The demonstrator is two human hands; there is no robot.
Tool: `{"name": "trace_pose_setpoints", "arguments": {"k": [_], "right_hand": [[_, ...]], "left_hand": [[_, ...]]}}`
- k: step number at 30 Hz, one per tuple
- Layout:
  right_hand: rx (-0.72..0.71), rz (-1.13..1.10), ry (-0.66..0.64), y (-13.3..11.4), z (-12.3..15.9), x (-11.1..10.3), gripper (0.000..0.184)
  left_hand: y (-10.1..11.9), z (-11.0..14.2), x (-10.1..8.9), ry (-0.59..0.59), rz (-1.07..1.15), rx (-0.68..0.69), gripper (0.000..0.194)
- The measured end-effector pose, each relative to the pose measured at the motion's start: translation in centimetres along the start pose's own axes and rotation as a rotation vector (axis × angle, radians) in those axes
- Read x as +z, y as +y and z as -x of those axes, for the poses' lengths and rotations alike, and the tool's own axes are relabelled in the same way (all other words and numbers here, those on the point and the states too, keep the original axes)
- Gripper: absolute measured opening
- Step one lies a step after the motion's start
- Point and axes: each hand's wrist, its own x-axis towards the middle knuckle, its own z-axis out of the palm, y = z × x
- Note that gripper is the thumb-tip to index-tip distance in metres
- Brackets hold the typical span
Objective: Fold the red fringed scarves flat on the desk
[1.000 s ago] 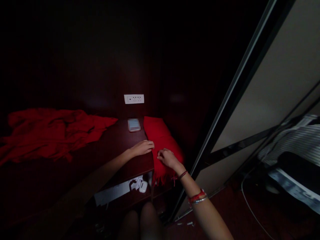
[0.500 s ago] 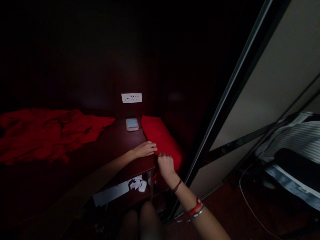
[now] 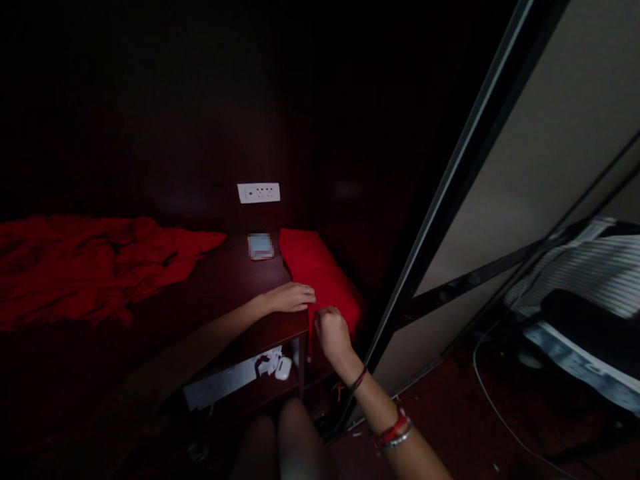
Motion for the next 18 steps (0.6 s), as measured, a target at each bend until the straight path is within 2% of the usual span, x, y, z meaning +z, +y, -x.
{"name": "trace_pose_setpoints", "arguments": {"k": [3, 5, 9, 13, 16, 18], "right_hand": [[0.039, 0.036, 0.049, 0.4, -0.4, -1.3, 0.021], [0.010, 0.069, 0.070, 0.2, -0.3, -1.7, 0.021], [-0.069, 0.134, 0.017, -1.2, 0.7, -0.3, 0.022], [-0.072, 0.179, 0.076, -1.6, 2.2, 1.4, 0.027], [-0.089, 0.122, 0.062, -0.9, 2.5, 1.2, 0.030], [-0.104, 0.079, 0.077, -0.4, 2.0, 0.7, 0.032]], "left_hand": [[0.2, -1.0, 0.6, 0.049, -0.019, -0.056, 0.012], [0.3, -1.7, 0.8, 0.071, -0.016, -0.074, 0.011], [0.1, -1.8, 0.3, 0.060, -0.010, -0.040, 0.014], [-0.8, -0.4, -0.6, -0.004, 0.032, -0.026, 0.015], [-1.3, 0.3, -0.7, -0.067, 0.105, -0.065, 0.018], [-1.5, 0.2, -0.3, -0.021, 0.148, -0.143, 0.023]]}}
